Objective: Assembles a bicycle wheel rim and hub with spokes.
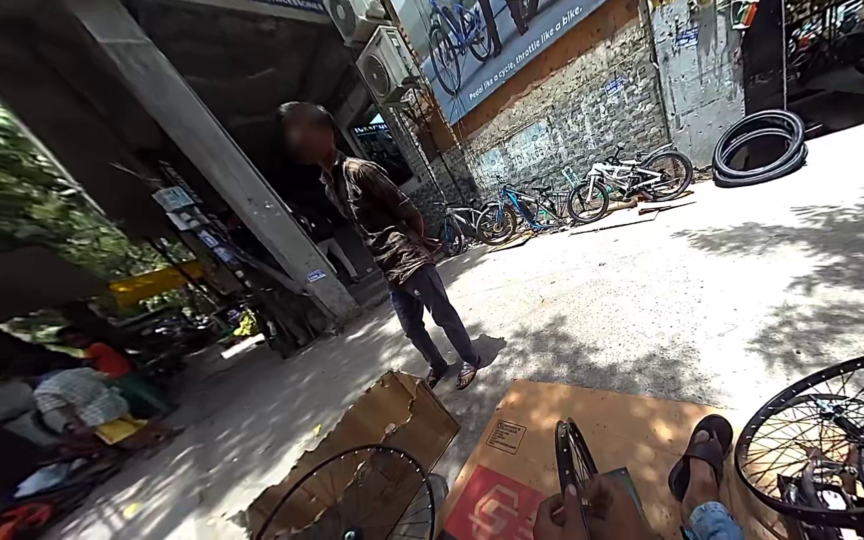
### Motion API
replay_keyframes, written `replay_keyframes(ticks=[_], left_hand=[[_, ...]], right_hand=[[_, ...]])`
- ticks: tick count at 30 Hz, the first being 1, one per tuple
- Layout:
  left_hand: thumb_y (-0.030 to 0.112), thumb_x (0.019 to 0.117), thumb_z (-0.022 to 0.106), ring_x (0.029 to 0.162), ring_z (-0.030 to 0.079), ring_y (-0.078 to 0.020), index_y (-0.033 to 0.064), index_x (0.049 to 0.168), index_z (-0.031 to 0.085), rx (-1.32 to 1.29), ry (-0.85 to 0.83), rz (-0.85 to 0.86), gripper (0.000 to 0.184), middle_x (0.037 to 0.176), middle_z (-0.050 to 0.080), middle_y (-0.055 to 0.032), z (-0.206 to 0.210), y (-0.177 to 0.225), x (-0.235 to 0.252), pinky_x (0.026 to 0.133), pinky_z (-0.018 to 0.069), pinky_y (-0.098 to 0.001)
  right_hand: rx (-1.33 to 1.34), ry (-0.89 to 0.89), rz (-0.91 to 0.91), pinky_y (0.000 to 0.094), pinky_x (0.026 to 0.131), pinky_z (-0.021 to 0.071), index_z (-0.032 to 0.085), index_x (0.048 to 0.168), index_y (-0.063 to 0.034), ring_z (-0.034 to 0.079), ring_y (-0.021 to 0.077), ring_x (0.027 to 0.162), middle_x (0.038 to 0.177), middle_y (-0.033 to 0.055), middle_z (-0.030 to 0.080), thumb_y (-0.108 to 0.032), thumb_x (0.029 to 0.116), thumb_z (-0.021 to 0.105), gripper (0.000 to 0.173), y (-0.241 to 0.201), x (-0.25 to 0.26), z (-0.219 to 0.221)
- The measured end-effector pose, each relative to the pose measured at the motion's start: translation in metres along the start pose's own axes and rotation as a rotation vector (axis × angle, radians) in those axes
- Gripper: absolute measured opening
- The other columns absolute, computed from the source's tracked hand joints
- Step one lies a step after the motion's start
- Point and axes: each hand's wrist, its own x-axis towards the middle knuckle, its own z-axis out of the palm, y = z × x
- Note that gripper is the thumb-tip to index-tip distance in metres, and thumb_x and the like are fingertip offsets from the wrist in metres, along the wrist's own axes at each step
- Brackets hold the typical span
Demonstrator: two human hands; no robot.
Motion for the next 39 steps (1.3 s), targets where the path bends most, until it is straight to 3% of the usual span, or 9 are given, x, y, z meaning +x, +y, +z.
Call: replay_keyframes(ticks=[2,4,6,9,14,17,23,32,39], left_hand=[[0.039,0.1052,0.055,0.093,0.07,-0.0294,-0.0013,0.123,0.066,0.006,-0.001,-0.003,0.045,0.099,0.074,-0.0162,0.005,0.0,-0.003,0.089,0.0527,-0.0545],[0.038,0.1048,0.056,0.093,0.07,-0.0296,-0.0007,0.123,0.065,0.002,0.012,-0.015,0.044,0.098,0.074,-0.0158,0.009,0.002,-0.008,0.088,0.0523,-0.0547],[0.036,0.1048,0.056,0.095,0.07,-0.0306,-0.0026,0.128,0.061,-0.014,0.018,-0.013,0.046,0.101,0.074,-0.0172,0.006,0.002,-0.01,0.089,0.0525,-0.055],[0.037,0.1053,0.055,0.09,0.07,-0.0292,-0.0053,0.131,0.057,-0.046,0.002,0.004,0.049,0.099,0.073,-0.0184,0.005,0.0,-0.006,0.087,0.0542,-0.0524],[0.037,0.1038,0.057,0.089,0.071,-0.029,-0.0028,0.123,0.064,0.0,0.012,0.005,0.044,0.095,0.074,-0.0162,0.013,0.002,-0.01,0.086,0.0545,-0.0533],[0.034,0.1039,0.058,0.087,0.071,-0.0272,-0.0011,0.119,0.068,0.03,0.023,0.022,0.039,0.092,0.074,-0.0138,0.009,0.004,-0.007,0.086,0.0539,-0.0524],[0.03,0.1054,0.056,0.089,0.068,-0.0246,-0.0017,0.112,0.071,-0.021,-0.005,0.035,0.036,0.096,0.072,-0.0152,0.008,0.01,-0.004,0.088,0.0531,-0.0481],[0.034,0.105,0.056,0.09,0.069,-0.0248,-0.0016,0.119,0.067,-0.039,-0.002,0.061,0.039,0.096,0.073,-0.0142,0.012,0.01,-0.005,0.087,0.0538,-0.0497],[0.031,0.1054,0.056,0.088,0.069,-0.0264,-0.0006,0.11,0.072,0.014,-0.006,0.057,0.036,0.093,0.072,-0.0152,0.006,0.004,-0.001,0.086,0.0533,-0.0507]], right_hand=[[-0.123,0.341,-0.134,0.0313,0.065,0.0571,0.059,0.083,-0.0023,0.068,0.0116,0.071,0.088,0.0066,0.073,-0.011,0.0838,0.077,0.02,0.004,-0.015,0.026],[-0.066,0.417,-0.183,0.0285,0.065,0.0584,0.06,0.082,-0.0015,0.07,0.0111,0.072,0.093,0.0085,0.075,-0.007,0.0822,0.078,0.019,0.007,-0.019,0.029],[0.1,0.187,-0.176,0.0272,0.067,0.058,0.056,0.087,-0.0045,0.07,0.0092,0.076,0.094,0.0052,0.075,0.002,0.0848,0.07,0.015,0.009,-0.019,0.013],[0.202,-0.258,-0.188,0.0296,0.077,0.0562,0.061,0.101,-0.0075,0.066,0.0062,0.08,0.09,-0.0032,0.07,-0.012,0.0976,0.058,0.006,0.019,-0.002,-0.028],[0.236,-0.451,-0.144,0.0274,0.078,0.0574,0.067,0.095,-0.0136,0.069,0.0052,0.082,0.093,-0.0042,0.074,-0.02,0.0963,0.069,0.007,0.017,0.016,-0.055],[0.23,-0.335,-0.162,0.0261,0.078,0.0574,0.069,0.093,-0.0115,0.07,0.0052,0.086,0.101,-0.0012,0.076,-0.016,0.0933,0.072,0.005,0.017,0.008,-0.044],[0.155,0.271,-0.274,0.0322,0.089,0.0611,0.07,0.089,0.0075,0.073,0.0166,0.1,0.115,0.0178,0.073,0.012,0.0829,0.066,0.009,0.007,-0.03,0.015],[0.037,-0.034,-0.236,0.0333,0.092,0.059,0.073,0.096,0.0062,0.071,0.0156,0.106,0.121,0.0167,0.071,0.005,0.0885,0.067,0.01,-0.006,-0.018,-0.02],[-0.041,0.178,-0.319,0.0338,0.094,0.0597,0.073,0.095,0.0094,0.073,0.0198,0.106,0.119,0.022,0.071,0.007,0.0866,0.066,0.011,0.009,-0.031,0.006]])
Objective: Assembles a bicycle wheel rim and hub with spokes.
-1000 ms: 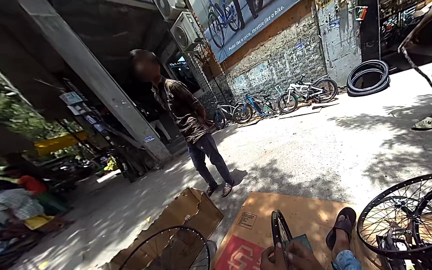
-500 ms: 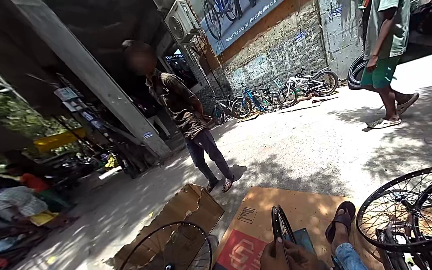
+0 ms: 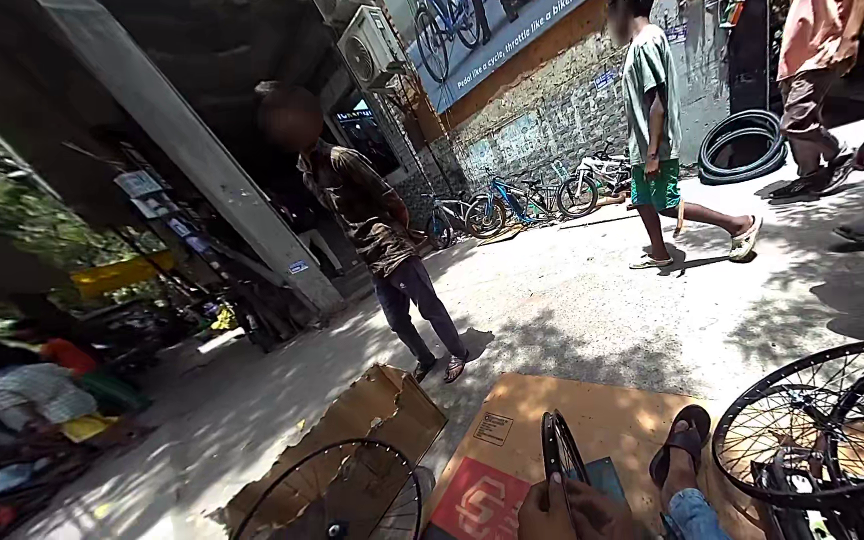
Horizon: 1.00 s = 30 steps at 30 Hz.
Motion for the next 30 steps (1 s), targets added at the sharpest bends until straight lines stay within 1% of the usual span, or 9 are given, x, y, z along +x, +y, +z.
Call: replay_keyframes(ticks=[2,5,11,15,19,21,24,27,30], left_hand=[[0.031,0.1053,0.056,0.086,0.069,-0.0258,-0.0008,0.108,0.072,-0.001,0.012,-0.01,0.035,0.092,0.072,-0.0148,-0.001,0.0,0.002,0.085,0.0537,-0.0499],[0.031,0.1046,0.058,0.088,0.068,-0.0267,-0.0009,0.109,0.072,-0.006,0.032,-0.005,0.035,0.092,0.072,-0.0151,-0.003,0.0,0.006,0.086,0.0533,-0.0505],[0.034,0.1056,0.055,0.084,0.069,-0.0289,0.0026,0.103,0.074,0.029,0.011,0.014,0.037,0.088,0.072,-0.0144,0.009,0.003,-0.001,0.082,0.0532,-0.0541],[0.037,0.1058,0.055,0.086,0.069,-0.0273,0.0065,0.101,0.075,0.094,0.05,0.053,0.037,0.09,0.072,-0.0117,0.009,0.005,0.008,0.082,0.0535,-0.0537],[0.039,0.1079,0.049,0.095,0.067,-0.0373,0.0017,0.113,0.071,0.193,-0.004,0.03,0.043,0.101,0.07,-0.0212,0.002,0.008,0.0,0.087,0.0503,-0.0604],[0.039,0.1088,0.047,0.097,0.067,-0.0367,0.0013,0.125,0.065,0.181,-0.022,0.055,0.045,0.108,0.069,-0.0222,0.003,0.005,0.003,0.088,0.0515,-0.0594],[0.039,0.1086,0.048,0.099,0.066,-0.0352,0.0005,0.127,0.063,0.165,0.005,0.073,0.045,0.111,0.068,-0.0225,0.003,0.004,0.003,0.089,0.0505,-0.0582],[0.045,0.1079,0.046,0.094,0.067,-0.0352,0.0006,0.12,0.066,0.201,0.018,0.016,0.051,0.106,0.068,-0.0222,0.005,0.002,0.002,0.085,0.0514,-0.0595],[0.051,0.1082,0.04,0.08,0.063,-0.0309,-0.0004,0.106,0.067,0.183,0.007,-0.025,0.058,0.091,0.064,-0.0194,0.008,0.002,0.005,0.075,0.0507,-0.0554]], right_hand=[[-0.094,0.083,-0.042,0.0352,0.095,0.0587,0.075,0.094,0.0082,0.072,0.0219,0.108,0.117,0.0229,0.072,0.004,0.0864,0.066,0.013,0.003,-0.005,0.012],[-0.216,0.061,-0.119,0.0356,0.096,0.0589,0.077,0.094,0.0049,0.073,0.0221,0.108,0.116,0.0208,0.073,0.001,0.088,0.068,0.011,0.006,0.0,0.011],[-0.486,-0.184,-0.179,0.037,0.088,0.0608,0.077,0.093,-0.0005,0.075,0.0211,0.099,0.115,0.015,0.074,-0.008,0.0849,0.073,0.012,-0.012,0.021,-0.027],[-0.672,-0.446,-0.006,0.0456,0.09,0.0553,0.076,0.099,-0.0068,0.071,0.0217,0.099,0.108,0.0083,0.075,-0.026,0.0905,0.067,0.023,-0.038,0.052,-0.031],[-0.607,-0.481,0.1,0.0506,0.092,0.0551,0.078,0.101,-0.0041,0.07,0.0243,0.099,0.105,0.0109,0.074,-0.02,0.0897,0.076,0.019,-0.048,0.052,-0.029],[-0.547,-0.454,0.057,0.0507,0.089,0.0558,0.078,0.098,-0.003,0.07,0.0241,0.096,0.102,0.0114,0.074,-0.017,0.0873,0.078,0.017,-0.042,0.053,-0.029],[-0.67,-0.509,0.069,0.054,0.086,0.0549,0.078,0.094,-0.0055,0.07,0.0262,0.096,0.099,0.0107,0.074,-0.019,0.0891,0.074,0.015,-0.052,0.057,-0.023],[-0.768,-0.614,0.174,0.0562,0.074,0.0533,0.074,0.087,-0.0067,0.069,0.0282,0.085,0.085,0.0103,0.071,-0.021,0.088,0.075,0.015,-0.067,0.067,-0.021],[-0.792,-0.723,0.107,0.0522,0.064,0.049,0.066,0.077,-0.0069,0.064,0.0257,0.072,0.073,0.0078,0.064,-0.027,0.0862,0.076,0.024,-0.063,0.078,-0.031]])
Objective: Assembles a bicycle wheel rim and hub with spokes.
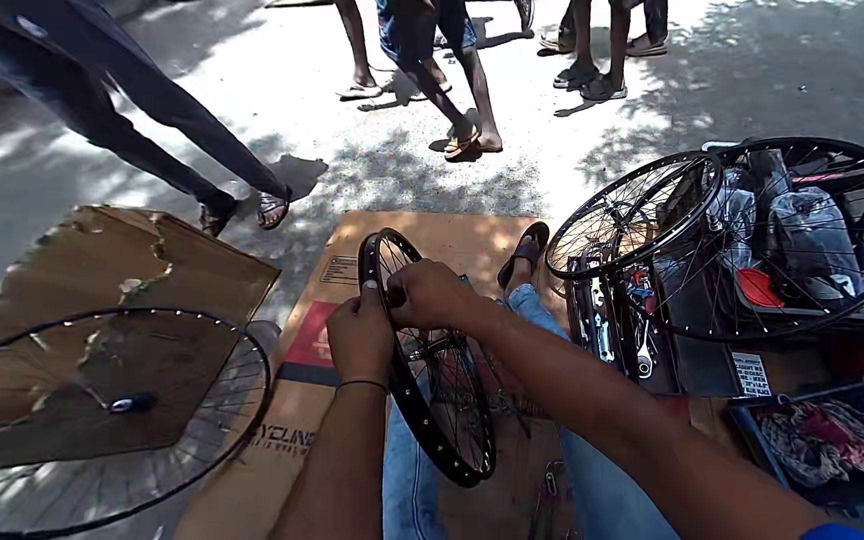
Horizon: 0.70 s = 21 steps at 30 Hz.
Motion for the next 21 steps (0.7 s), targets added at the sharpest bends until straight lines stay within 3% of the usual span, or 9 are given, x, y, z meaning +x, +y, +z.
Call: replay_keyframes(ticks=[2,5,6,8,10,12,14,18,21], left_hand=[[0.047,0.1091,0.041,0.074,0.062,-0.0237,0.0013,0.11,0.067,-0.065,-0.016,0.012,0.052,0.088,0.065,-0.0139,-0.002,-0.002,0.003,0.071,0.0511,-0.0475],[0.046,0.1088,0.043,0.076,0.071,-0.0188,0.0019,0.118,0.064,-0.122,-0.009,0.014,0.05,0.091,0.074,-0.0105,-0.004,-0.006,0.004,0.072,0.0579,-0.0421],[0.045,0.1087,0.044,0.077,0.072,-0.0197,0.0013,0.119,0.064,-0.131,0.003,0.02,0.049,0.092,0.074,-0.011,-0.004,-0.007,0.003,0.075,0.0585,-0.0435],[0.046,0.1083,0.045,0.078,0.072,-0.0242,-0.0001,0.117,0.064,-0.119,0.032,0.056,0.05,0.091,0.072,-0.0136,-0.006,-0.004,-0.003,0.079,0.0582,-0.0491],[0.059,0.1049,0.04,0.07,0.068,-0.0265,0.0014,0.107,0.066,-0.065,0.047,0.096,0.063,0.08,0.069,-0.0126,-0.005,-0.001,-0.009,0.071,0.0552,-0.0525],[0.071,0.0972,0.045,0.07,0.065,-0.0332,0.0018,0.109,0.067,0.023,0.023,0.121,0.074,0.078,0.069,-0.0153,-0.006,0.001,-0.012,0.07,0.0505,-0.0601],[0.065,0.0979,0.052,0.076,0.067,-0.038,0.002,0.116,0.067,0.091,-0.005,0.12,0.068,0.084,0.071,-0.0181,-0.008,0.001,-0.014,0.075,0.05,-0.0649],[0.049,0.1068,0.046,0.079,0.068,-0.0381,0.0027,0.118,0.065,0.143,-0.003,0.159,0.051,0.086,0.071,-0.0175,-0.006,-0.003,-0.026,0.075,0.0492,-0.0652],[0.046,0.1073,0.046,0.081,0.069,-0.0359,0.0042,0.124,0.063,0.128,0.031,0.223,0.048,0.089,0.072,-0.0157,-0.006,-0.025,-0.055,0.076,0.0506,-0.0642]], right_hand=[[-0.002,-0.035,-0.079,0.0493,0.062,0.047,0.065,0.074,-0.0067,0.061,0.0234,0.068,0.069,0.0065,0.061,-0.03,0.0864,0.076,0.029,0.013,-0.003,0.0],[0.102,-0.013,-0.032,0.0492,0.075,0.0549,0.074,0.091,-0.0039,0.068,0.0226,0.079,0.082,0.0089,0.071,-0.032,0.0917,0.076,0.029,0.028,-0.03,0.008],[0.193,0.037,0.036,0.0481,0.077,0.0565,0.074,0.095,-0.003,0.069,0.0223,0.08,0.085,0.0101,0.071,-0.031,0.0931,0.075,0.028,0.03,-0.045,0.015],[0.419,0.172,0.199,0.0437,0.069,0.0593,0.071,0.099,-0.002,0.068,0.0209,0.073,0.088,0.0116,0.071,-0.029,0.0953,0.074,0.027,0.031,-0.081,0.035],[0.624,0.285,0.352,0.0403,0.067,0.0573,0.068,0.1,-0.0002,0.065,0.0191,0.069,0.087,0.0114,0.069,-0.027,0.0971,0.072,0.027,0.032,-0.126,0.059],[0.707,0.344,0.474,0.0373,0.067,0.058,0.068,0.099,-0.0011,0.066,0.0166,0.069,0.084,0.009,0.068,-0.03,0.0963,0.071,0.029,0.039,-0.175,0.088],[0.718,0.362,0.565,0.0342,0.069,0.0574,0.068,0.095,-0.0028,0.065,0.0131,0.069,0.082,0.0052,0.068,-0.033,0.0947,0.071,0.03,0.048,-0.227,0.114],[0.706,0.507,0.725,0.0317,0.064,0.0583,0.069,0.092,-0.0039,0.065,0.0126,0.064,0.08,0.0039,0.07,-0.027,0.0924,0.074,0.024,0.066,-0.316,0.141],[0.682,0.594,0.751,0.0308,0.06,0.0576,0.067,0.091,-0.0039,0.064,0.0124,0.059,0.075,0.0034,0.068,-0.023,0.0934,0.072,0.02,0.07,-0.324,0.131]])
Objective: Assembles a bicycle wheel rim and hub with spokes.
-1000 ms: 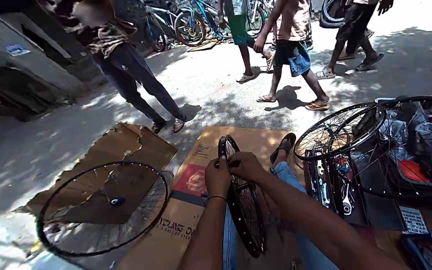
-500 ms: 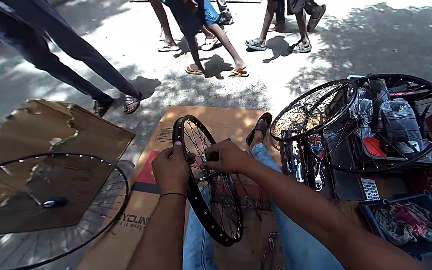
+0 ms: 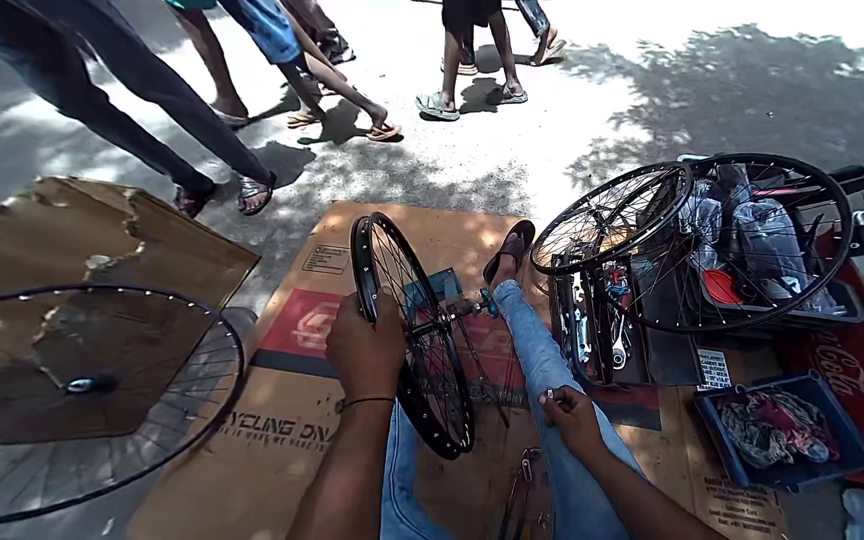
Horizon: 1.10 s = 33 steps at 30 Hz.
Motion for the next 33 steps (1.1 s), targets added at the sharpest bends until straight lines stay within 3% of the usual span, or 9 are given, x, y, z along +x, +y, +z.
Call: replay_keyframes(ticks=[4,8,11,15,18,20,24,29,33], left_hand=[[0.045,0.106,0.047,0.096,0.069,-0.0388,0.001,0.13,0.062,0.033,0.084,0.143,0.053,0.104,0.072,-0.0199,0.005,-0.047,-0.074,0.085,0.05,-0.0656],[0.042,0.0991,0.056,0.111,0.066,-0.0428,-0.0056,0.119,0.069,0.129,0.038,0.174,0.053,0.115,0.07,-0.0255,0.016,-0.096,-0.151,0.103,0.0423,-0.0641],[0.044,0.0907,0.07,0.123,0.057,-0.0455,-0.0098,0.14,0.052,0.065,-0.11,-0.004,0.075,0.135,0.057,-0.03,0.021,-0.113,-0.188,0.106,0.0408,-0.0628],[0.05,0.0891,0.068,0.121,0.059,-0.0402,-0.0094,0.153,0.029,-0.045,0.024,0.01,0.096,0.139,0.054,-0.0295,0.017,-0.09,-0.176,0.1,0.0483,-0.0566],[0.046,0.0948,0.064,0.103,0.071,-0.0355,-0.0055,0.147,0.045,0.073,0.107,0.033,0.076,0.119,0.069,-0.0221,0.01,-0.062,-0.149,0.086,0.0554,-0.0572],[0.039,0.0959,0.065,0.091,0.073,-0.0371,-0.003,0.127,0.066,0.187,0.116,0.027,0.052,0.1,0.074,-0.0196,0.014,-0.066,-0.145,0.079,0.0546,-0.061],[0.038,0.0975,0.065,0.105,0.07,-0.0384,-0.0018,0.124,0.066,0.265,-0.158,-0.156,0.048,0.106,0.074,-0.0183,0.031,-0.104,-0.173,0.097,0.0496,-0.0608],[0.046,0.0785,0.084,0.142,0.043,-0.0427,-0.0076,0.158,0.022,0.219,-0.39,-0.313,0.114,0.154,0.04,-0.0303,0.054,-0.141,-0.211,0.117,0.0344,-0.054],[0.04,0.0836,0.08,0.138,0.045,-0.0445,-0.0074,0.157,0.024,0.036,-0.238,-0.215,0.104,0.155,0.037,-0.0327,0.046,-0.136,-0.218,0.115,0.0369,-0.0537]], right_hand=[[-0.131,-0.026,-0.034,0.0282,0.061,0.0556,0.071,0.093,-0.0071,0.063,0.0086,0.059,0.074,0.0004,0.069,-0.031,0.0929,0.072,0.024,0.004,0.026,0.0],[-0.142,0.007,-0.012,0.0287,0.059,0.0541,0.069,0.09,-0.0066,0.06,0.0091,0.055,0.071,0.0008,0.067,-0.03,0.0934,0.072,0.024,0.014,0.037,0.004],[-0.168,-0.015,-0.012,0.0274,0.058,0.052,0.069,0.09,-0.0078,0.057,0.0074,0.054,0.069,-0.0012,0.065,-0.031,0.0926,0.072,0.024,0.015,0.037,0.006],[-0.156,-0.007,0.023,0.0283,0.058,0.0532,0.068,0.088,-0.0079,0.059,0.0088,0.054,0.069,0.0004,0.066,-0.03,0.092,0.074,0.023,0.015,0.041,0.009],[-0.213,-0.016,0.036,0.03,0.059,0.0535,0.069,0.088,-0.0091,0.059,0.0091,0.054,0.068,0.0002,0.066,-0.033,0.0917,0.073,0.024,0.016,0.044,0.011],[-0.3,-0.04,0.046,0.0309,0.061,0.0521,0.07,0.09,-0.011,0.058,0.0084,0.055,0.067,-0.0014,0.065,-0.039,0.092,0.071,0.028,0.017,0.044,0.01],[-0.356,-0.062,0.045,0.0305,0.06,0.0507,0.071,0.092,-0.0122,0.056,0.0076,0.054,0.066,-0.0033,0.063,-0.043,0.0918,0.069,0.03,0.016,0.047,0.01],[-0.359,-0.078,0.046,0.0302,0.06,0.0506,0.071,0.092,-0.0125,0.056,0.0077,0.054,0.068,-0.0031,0.064,-0.042,0.0914,0.069,0.03,0.017,0.046,0.012],[-0.38,-0.078,0.041,0.0304,0.061,0.0511,0.071,0.092,-0.012,0.057,0.0079,0.056,0.069,-0.0026,0.064,-0.043,0.0917,0.069,0.032,0.018,0.043,0.013]])
